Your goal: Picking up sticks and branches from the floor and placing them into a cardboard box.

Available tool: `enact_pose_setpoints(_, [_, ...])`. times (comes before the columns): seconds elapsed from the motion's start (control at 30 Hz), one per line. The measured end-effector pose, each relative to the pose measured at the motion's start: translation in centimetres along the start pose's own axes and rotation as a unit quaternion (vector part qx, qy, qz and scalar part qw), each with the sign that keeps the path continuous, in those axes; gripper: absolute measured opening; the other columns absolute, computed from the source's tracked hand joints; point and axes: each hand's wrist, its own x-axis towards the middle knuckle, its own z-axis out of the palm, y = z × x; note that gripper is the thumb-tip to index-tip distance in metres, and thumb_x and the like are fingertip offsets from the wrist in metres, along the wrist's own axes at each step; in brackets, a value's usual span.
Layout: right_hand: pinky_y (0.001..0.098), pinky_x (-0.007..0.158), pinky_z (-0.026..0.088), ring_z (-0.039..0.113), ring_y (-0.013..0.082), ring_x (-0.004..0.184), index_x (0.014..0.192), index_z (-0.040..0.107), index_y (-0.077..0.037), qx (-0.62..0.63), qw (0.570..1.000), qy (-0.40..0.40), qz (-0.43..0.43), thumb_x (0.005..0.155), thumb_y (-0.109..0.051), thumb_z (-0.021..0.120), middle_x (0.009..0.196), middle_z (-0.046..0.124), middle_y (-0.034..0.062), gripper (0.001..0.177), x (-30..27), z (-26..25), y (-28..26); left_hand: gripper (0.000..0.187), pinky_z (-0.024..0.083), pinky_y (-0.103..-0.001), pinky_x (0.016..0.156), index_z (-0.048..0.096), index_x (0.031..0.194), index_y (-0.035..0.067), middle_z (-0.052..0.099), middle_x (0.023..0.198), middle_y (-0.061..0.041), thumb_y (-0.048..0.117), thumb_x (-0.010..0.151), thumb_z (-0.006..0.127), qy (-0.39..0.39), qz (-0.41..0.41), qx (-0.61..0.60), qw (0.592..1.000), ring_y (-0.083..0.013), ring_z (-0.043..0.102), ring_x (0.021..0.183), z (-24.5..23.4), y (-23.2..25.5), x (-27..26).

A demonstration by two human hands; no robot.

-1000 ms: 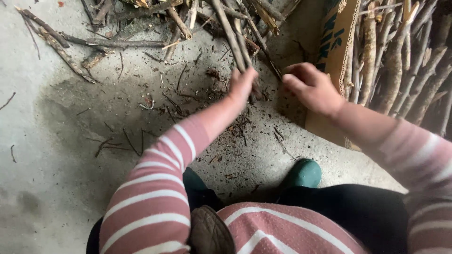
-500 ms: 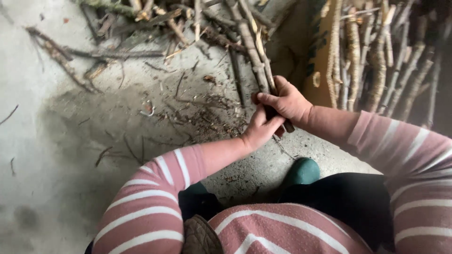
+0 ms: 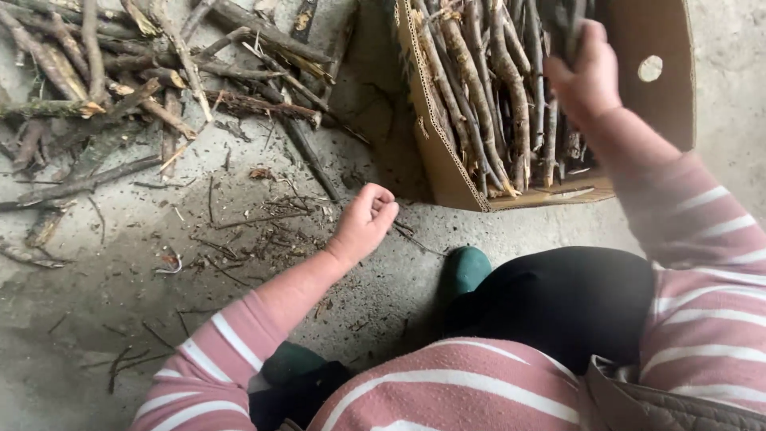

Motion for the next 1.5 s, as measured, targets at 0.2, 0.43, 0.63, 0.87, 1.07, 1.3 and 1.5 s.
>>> enact_pose_setpoints(0.2, [0.0609, 0.075, 0.055, 0.065, 0.0491, 0.088, 0.120, 0.048, -0.001, -0.209, 0.969, 0.042, 0.124, 0.093, -0.008, 0.065, 0.112, 0.059, 0.0270, 0.033, 0.9, -2.3, 14.0, 0.010, 0.054, -0.025, 0.060, 0.059, 0.102, 0.010, 0.061, 0.085, -0.001, 0.019, 0.099, 0.058, 0.017, -0.044, -0.001, 0.999, -0.0134, 0.060, 0.071, -1.0, -0.8, 1.6])
enact_pose_setpoints(0.43, [0.0607, 0.096, 0.053, 0.050, 0.0447, 0.127, 0.156, 0.023, -0.006, -0.468, 0.785, -0.219, 0.343, 0.097, -0.012, 0.064, 0.143, 0.040, 0.0246, 0.072, -1.6, -3.8, 8.5, 0.011, 0.057, -0.027, 0.051, 0.061, 0.095, 0.010, 0.066, 0.077, -0.003, 0.020, 0.093, 0.062, 0.047, -0.036, -0.025, 0.998, -0.0147, 0.067, 0.057, -0.6, -4.7, 3.7])
enact_pose_setpoints(0.63, [0.0605, 0.078, 0.057, 0.063, 0.0535, 0.104, 0.140, 0.053, 0.005, -0.493, 0.860, -0.097, 0.093, 0.092, -0.052, 0.084, 0.122, 0.057, 0.0331, 0.081, 1.3, -4.7, 11.1, 0.020, 0.045, -0.047, 0.068, 0.057, 0.090, 0.020, 0.069, 0.085, -0.003, 0.039, 0.090, 0.064, 0.128, -0.115, 0.227, 0.959, -0.0314, 0.065, 0.081, -2.9, -11.4, 7.7])
enact_pose_setpoints(0.87, [0.0468, 0.090, 0.059, 0.072, 0.0364, 0.100, 0.148, 0.071, 0.016, -0.207, 0.918, -0.028, -0.336, 0.107, 0.003, 0.088, 0.130, 0.060, 0.0293, 0.046, -0.6, 1.4, -6.2, 0.051, 0.056, -0.054, 0.078, 0.054, 0.109, 0.009, 0.075, 0.104, -0.018, 0.046, 0.082, 0.076, 0.320, -0.200, 0.230, 0.897, -0.0437, 0.071, 0.094, -7.5, -15.0, 12.3])
enact_pose_setpoints(1.07, [0.0438, 0.094, 0.060, 0.057, 0.0327, 0.130, 0.149, 0.054, -0.035, -0.328, 0.838, -0.425, 0.099, 0.099, 0.012, 0.050, 0.154, 0.051, 0.0046, 0.069, -5.5, 7.4, -25.5, 0.028, 0.061, -0.042, 0.082, 0.055, 0.107, 0.009, 0.072, 0.103, -0.011, 0.017, 0.091, 0.076, 0.228, -0.240, 0.170, 0.928, -0.0316, 0.071, 0.097, -7.5, -15.4, 13.0])
enact_pose_setpoints(1.3, [0.0574, 0.104, 0.051, 0.062, 0.0441, 0.120, 0.139, 0.050, -0.015, -0.128, 0.873, -0.470, -0.021, 0.089, -0.062, 0.065, 0.128, 0.062, 0.0173, 0.070, -10.3, 17.6, -17.2, 0.037, 0.065, -0.042, 0.055, 0.067, 0.106, -0.004, 0.072, 0.068, -0.022, 0.011, 0.074, 0.079, 0.092, -0.202, -0.180, 0.958, -0.0328, 0.075, 0.060, -3.7, -10.8, 7.2])
enact_pose_setpoints(1.5, [0.0419, 0.064, 0.065, 0.072, 0.0345, 0.089, 0.126, 0.065, -0.005, 0.056, 0.862, -0.428, 0.267, 0.082, -0.034, 0.085, 0.105, 0.068, 0.0246, 0.057, -11.7, 21.1, -14.3, 0.036, 0.065, -0.036, 0.054, 0.069, 0.116, 0.002, 0.072, 0.091, -0.023, 0.012, 0.083, 0.079, -0.035, -0.073, -0.167, 0.983, -0.0296, 0.075, 0.069, -1.5, -6.4, 1.6])
